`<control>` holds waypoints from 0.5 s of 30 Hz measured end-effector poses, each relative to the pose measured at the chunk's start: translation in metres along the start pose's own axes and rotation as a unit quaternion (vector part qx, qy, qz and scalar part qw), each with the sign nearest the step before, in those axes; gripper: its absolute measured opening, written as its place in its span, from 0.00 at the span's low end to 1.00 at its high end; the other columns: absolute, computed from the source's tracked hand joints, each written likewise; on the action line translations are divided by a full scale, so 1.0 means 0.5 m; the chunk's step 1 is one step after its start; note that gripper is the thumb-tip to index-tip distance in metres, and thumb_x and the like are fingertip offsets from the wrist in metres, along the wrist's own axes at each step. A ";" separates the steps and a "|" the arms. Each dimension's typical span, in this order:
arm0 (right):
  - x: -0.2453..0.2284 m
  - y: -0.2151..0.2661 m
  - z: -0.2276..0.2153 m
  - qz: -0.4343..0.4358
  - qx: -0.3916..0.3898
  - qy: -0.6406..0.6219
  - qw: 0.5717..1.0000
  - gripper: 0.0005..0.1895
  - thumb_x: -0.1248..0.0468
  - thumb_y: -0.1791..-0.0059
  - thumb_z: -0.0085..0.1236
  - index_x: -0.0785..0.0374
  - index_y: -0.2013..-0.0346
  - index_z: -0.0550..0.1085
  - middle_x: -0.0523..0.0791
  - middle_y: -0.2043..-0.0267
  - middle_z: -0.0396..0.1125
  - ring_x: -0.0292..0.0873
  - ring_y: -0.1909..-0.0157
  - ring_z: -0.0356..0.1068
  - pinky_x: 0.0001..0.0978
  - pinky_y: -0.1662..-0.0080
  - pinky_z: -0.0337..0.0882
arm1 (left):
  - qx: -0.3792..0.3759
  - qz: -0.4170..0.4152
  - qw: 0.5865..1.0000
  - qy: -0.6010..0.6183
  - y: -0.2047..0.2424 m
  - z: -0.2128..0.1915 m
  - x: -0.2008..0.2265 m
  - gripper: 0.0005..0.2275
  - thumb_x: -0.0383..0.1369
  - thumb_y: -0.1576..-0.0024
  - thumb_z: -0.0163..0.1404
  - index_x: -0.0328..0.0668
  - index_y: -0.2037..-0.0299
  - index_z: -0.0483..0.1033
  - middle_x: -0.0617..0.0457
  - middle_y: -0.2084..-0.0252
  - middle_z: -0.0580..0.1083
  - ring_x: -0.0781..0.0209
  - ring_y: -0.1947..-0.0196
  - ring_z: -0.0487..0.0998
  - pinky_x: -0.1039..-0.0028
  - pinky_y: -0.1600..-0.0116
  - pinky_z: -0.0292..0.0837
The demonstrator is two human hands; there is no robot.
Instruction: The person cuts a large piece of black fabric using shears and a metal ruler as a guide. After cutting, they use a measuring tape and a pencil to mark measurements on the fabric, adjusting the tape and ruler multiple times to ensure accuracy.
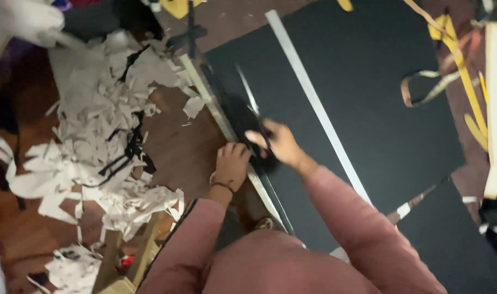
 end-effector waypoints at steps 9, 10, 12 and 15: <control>0.646 0.753 -0.025 0.427 0.377 0.057 0.820 0.35 0.33 0.55 0.67 0.64 0.63 0.74 0.53 0.73 0.76 0.59 0.62 0.78 0.49 0.55 0.74 | 0.036 -0.347 0.926 0.145 0.276 -0.064 -0.437 0.19 0.34 0.44 0.61 0.54 0.42 0.77 0.48 0.50 0.76 0.48 0.44 0.76 0.62 0.39 0.66; 0.695 0.812 -0.024 0.436 0.390 0.045 0.810 0.35 0.33 0.55 0.67 0.64 0.63 0.74 0.53 0.73 0.76 0.59 0.62 0.78 0.49 0.55 0.74 | 0.025 -0.328 0.933 0.146 0.362 -0.089 -0.481 0.19 0.34 0.44 0.61 0.54 0.42 0.77 0.48 0.50 0.76 0.48 0.44 0.76 0.62 0.39 0.66; 0.789 0.954 -0.024 0.526 0.411 0.084 0.740 0.38 0.29 0.56 0.59 0.64 0.65 0.71 0.60 0.60 0.75 0.73 0.50 0.70 0.55 0.48 0.66 | -0.045 -0.117 0.871 -0.475 0.466 -0.258 -0.604 0.17 0.51 0.55 0.52 0.56 0.61 0.82 0.61 0.58 0.80 0.62 0.53 0.82 0.77 0.44 0.77; 0.875 1.070 -0.041 0.584 0.404 0.052 0.702 0.44 0.29 0.55 0.58 0.72 0.57 0.74 0.63 0.54 0.74 0.72 0.45 0.69 0.52 0.45 0.67 | -0.034 -0.108 0.924 -0.364 0.539 -0.350 -0.622 0.16 0.47 0.51 0.52 0.51 0.59 0.82 0.57 0.58 0.79 0.60 0.53 0.80 0.74 0.46 0.75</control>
Point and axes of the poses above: each hand's wrist, its own y-axis away from the middle knuckle, its own z-axis out of the palm, x = y × z, the point moved 1 cm from there along -y, towards the middle knuckle
